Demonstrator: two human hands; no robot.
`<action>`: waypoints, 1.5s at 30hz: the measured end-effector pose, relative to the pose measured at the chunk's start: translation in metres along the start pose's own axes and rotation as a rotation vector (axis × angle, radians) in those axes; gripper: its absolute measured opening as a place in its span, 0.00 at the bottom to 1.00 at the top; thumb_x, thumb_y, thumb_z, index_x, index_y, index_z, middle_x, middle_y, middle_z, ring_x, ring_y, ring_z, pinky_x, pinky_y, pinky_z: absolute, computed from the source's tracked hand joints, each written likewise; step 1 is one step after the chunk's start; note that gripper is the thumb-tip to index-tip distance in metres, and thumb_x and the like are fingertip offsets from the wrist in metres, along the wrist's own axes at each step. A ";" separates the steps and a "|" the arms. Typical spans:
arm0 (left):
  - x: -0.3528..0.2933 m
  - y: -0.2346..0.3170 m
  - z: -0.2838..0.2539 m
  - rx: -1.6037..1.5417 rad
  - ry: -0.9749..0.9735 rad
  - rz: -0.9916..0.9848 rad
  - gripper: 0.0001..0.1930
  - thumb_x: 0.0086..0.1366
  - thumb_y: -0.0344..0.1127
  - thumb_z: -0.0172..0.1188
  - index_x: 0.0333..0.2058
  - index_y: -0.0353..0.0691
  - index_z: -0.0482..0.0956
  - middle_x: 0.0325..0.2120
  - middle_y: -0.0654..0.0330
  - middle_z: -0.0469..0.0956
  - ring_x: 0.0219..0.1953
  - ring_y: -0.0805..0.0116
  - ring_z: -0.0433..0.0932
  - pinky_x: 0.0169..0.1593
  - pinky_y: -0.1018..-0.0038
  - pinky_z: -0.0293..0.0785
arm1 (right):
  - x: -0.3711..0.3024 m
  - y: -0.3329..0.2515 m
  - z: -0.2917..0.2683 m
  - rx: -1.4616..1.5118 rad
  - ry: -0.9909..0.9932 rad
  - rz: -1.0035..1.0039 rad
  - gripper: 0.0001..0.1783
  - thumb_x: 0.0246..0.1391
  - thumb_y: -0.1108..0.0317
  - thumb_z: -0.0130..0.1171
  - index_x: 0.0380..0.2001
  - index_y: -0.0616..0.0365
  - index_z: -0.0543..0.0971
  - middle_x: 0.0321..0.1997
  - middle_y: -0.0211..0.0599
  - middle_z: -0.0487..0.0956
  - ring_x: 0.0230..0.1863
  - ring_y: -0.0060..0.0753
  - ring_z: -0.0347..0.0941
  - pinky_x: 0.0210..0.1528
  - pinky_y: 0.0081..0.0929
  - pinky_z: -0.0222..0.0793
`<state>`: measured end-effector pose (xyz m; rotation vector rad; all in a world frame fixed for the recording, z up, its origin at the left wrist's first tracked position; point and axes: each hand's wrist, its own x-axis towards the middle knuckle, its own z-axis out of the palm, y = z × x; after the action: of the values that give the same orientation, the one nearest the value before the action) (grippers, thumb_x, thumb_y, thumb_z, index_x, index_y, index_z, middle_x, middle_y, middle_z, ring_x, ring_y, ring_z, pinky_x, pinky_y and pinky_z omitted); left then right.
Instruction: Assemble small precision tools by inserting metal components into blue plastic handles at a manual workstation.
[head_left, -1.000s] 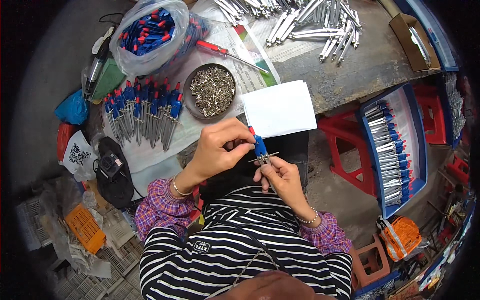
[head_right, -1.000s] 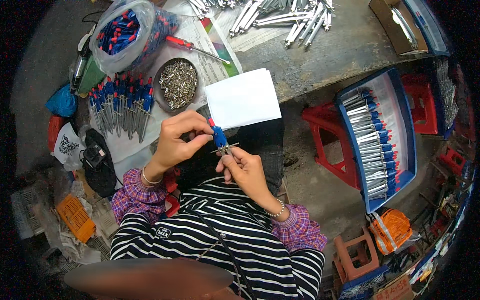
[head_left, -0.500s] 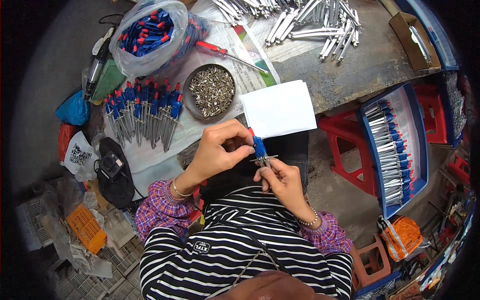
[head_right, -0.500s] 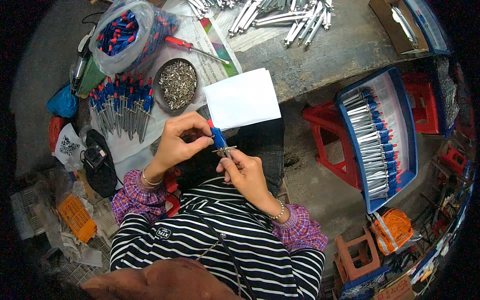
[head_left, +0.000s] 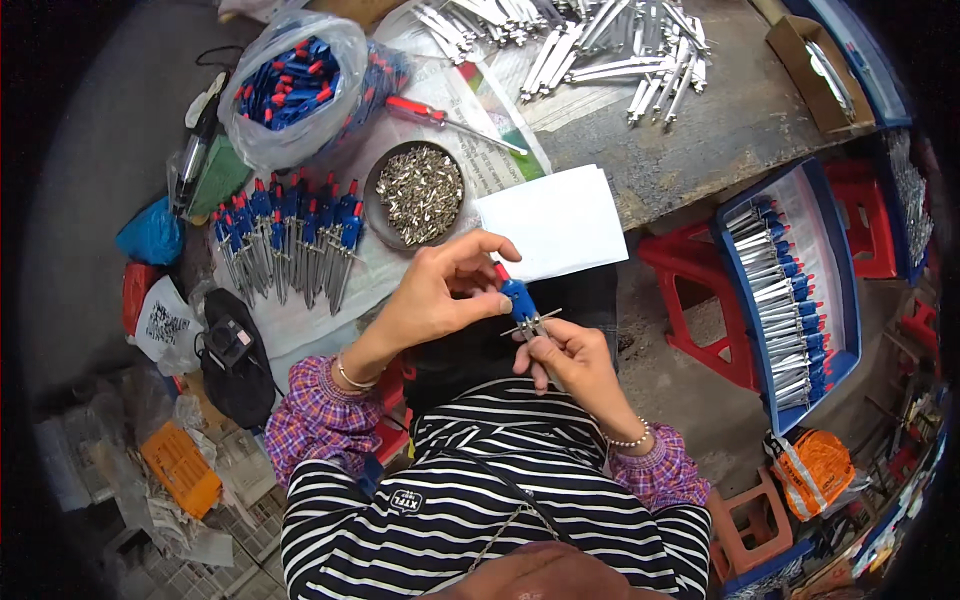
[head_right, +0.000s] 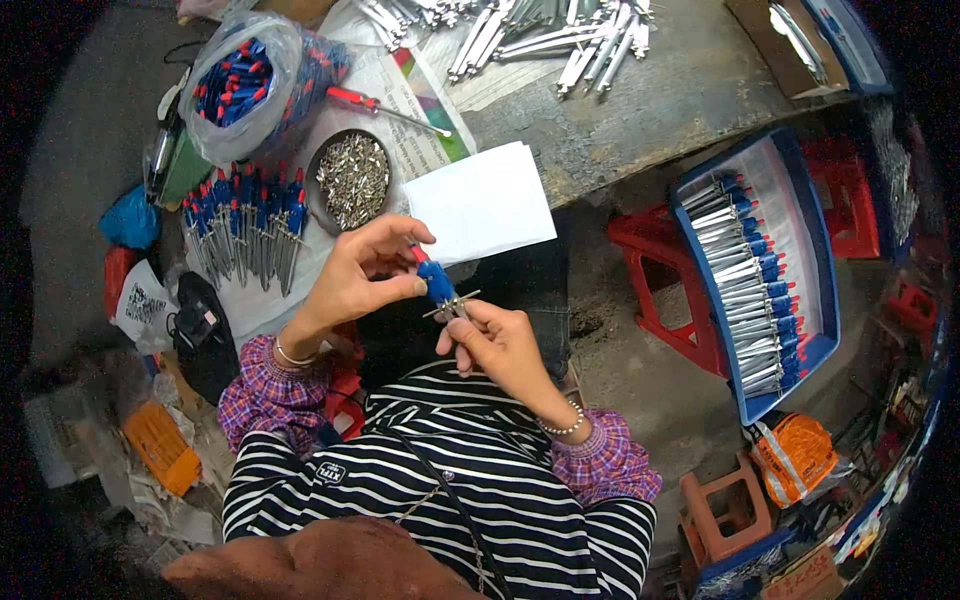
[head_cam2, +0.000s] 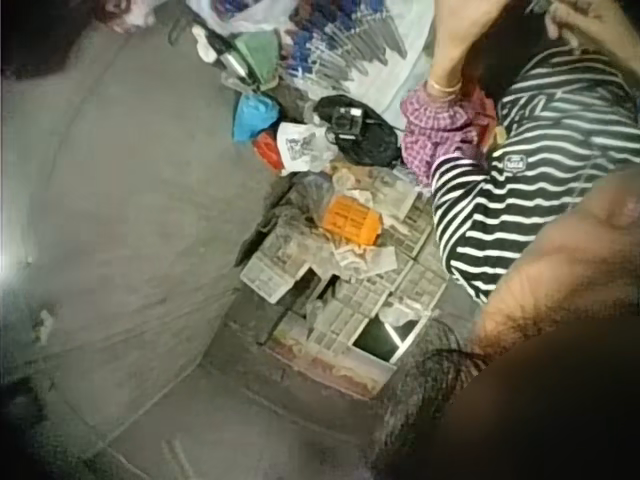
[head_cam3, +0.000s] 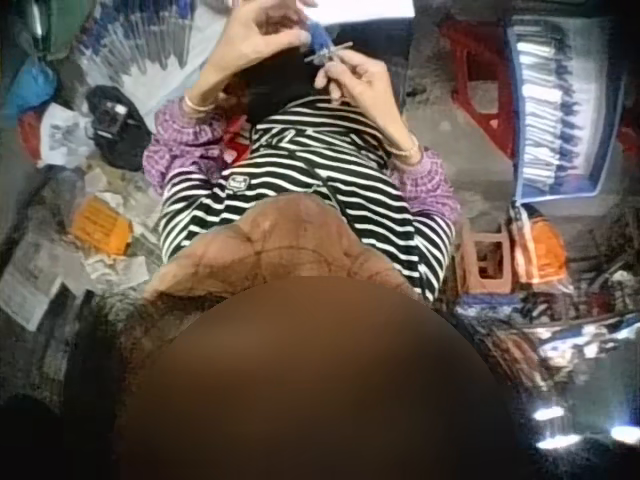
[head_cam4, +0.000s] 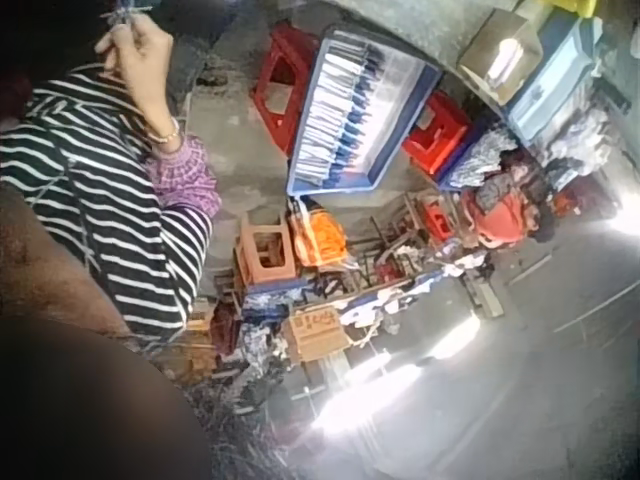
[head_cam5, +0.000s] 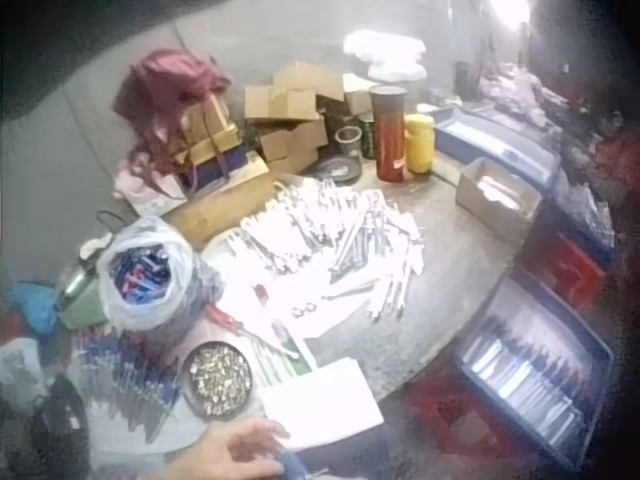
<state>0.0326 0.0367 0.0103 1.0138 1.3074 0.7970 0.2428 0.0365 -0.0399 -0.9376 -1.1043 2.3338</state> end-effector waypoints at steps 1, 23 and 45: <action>0.005 0.010 -0.004 0.139 0.037 0.058 0.22 0.51 0.20 0.62 0.46 0.34 0.70 0.33 0.62 0.76 0.36 0.76 0.76 0.41 0.80 0.73 | 0.000 -0.001 -0.006 0.114 -0.022 0.044 0.11 0.58 0.73 0.48 0.39 0.70 0.75 0.26 0.38 0.78 0.18 0.15 0.67 0.20 0.14 0.64; 0.107 0.045 -0.104 1.495 0.313 0.470 0.19 0.47 0.13 0.51 0.39 0.36 0.71 0.32 0.56 0.74 0.38 0.57 0.75 0.41 0.69 0.71 | 0.020 -0.040 -0.097 0.132 0.154 -0.083 0.13 0.61 0.66 0.48 0.40 0.68 0.74 0.26 0.37 0.77 0.17 0.13 0.67 0.19 0.13 0.67; 0.117 0.015 0.058 0.278 -0.177 0.780 0.15 0.57 0.14 0.49 0.42 0.34 0.64 0.40 0.53 0.70 0.39 0.66 0.72 0.44 0.75 0.71 | 0.030 -0.034 -0.086 0.088 0.197 -0.070 0.12 0.61 0.66 0.48 0.37 0.66 0.75 0.24 0.35 0.77 0.15 0.14 0.66 0.17 0.15 0.68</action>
<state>0.1058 0.1415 -0.0226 1.8249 0.8655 1.0811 0.2855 0.1202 -0.0655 -1.0527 -0.9329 2.1623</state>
